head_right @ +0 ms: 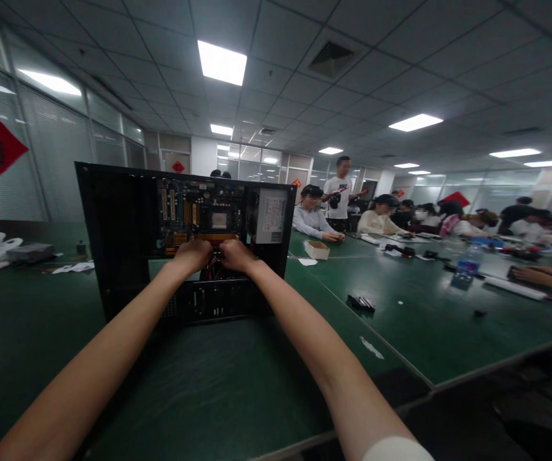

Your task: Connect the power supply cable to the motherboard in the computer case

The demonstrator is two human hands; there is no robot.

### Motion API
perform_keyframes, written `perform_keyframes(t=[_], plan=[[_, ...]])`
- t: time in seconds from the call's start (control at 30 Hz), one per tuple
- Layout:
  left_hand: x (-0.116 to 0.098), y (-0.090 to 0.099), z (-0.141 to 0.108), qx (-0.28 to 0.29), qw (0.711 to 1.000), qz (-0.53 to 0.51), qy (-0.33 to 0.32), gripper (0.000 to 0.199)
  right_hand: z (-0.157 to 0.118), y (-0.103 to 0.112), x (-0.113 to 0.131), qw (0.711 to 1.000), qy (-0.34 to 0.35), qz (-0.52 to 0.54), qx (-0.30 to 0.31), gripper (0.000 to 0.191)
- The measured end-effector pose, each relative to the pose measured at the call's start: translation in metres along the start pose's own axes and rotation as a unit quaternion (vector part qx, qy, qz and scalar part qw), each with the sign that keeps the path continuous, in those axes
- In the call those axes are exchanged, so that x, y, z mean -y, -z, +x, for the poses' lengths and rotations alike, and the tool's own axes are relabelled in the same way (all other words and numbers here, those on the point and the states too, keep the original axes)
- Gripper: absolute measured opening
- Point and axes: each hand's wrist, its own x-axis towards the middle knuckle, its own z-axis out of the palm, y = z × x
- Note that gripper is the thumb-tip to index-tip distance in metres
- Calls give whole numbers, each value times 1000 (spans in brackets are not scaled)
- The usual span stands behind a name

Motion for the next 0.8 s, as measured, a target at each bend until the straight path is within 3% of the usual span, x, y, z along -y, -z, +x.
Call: perform_keyframes(t=[0.37, 0.8], plan=[[2, 0, -1, -5, 1000, -27, 9, 33, -1, -1, -1, 1000, 4, -3, 0, 5], [27, -11, 19, 12, 997, -70, -14, 32, -2, -3, -1, 1000, 0, -6, 10, 7]])
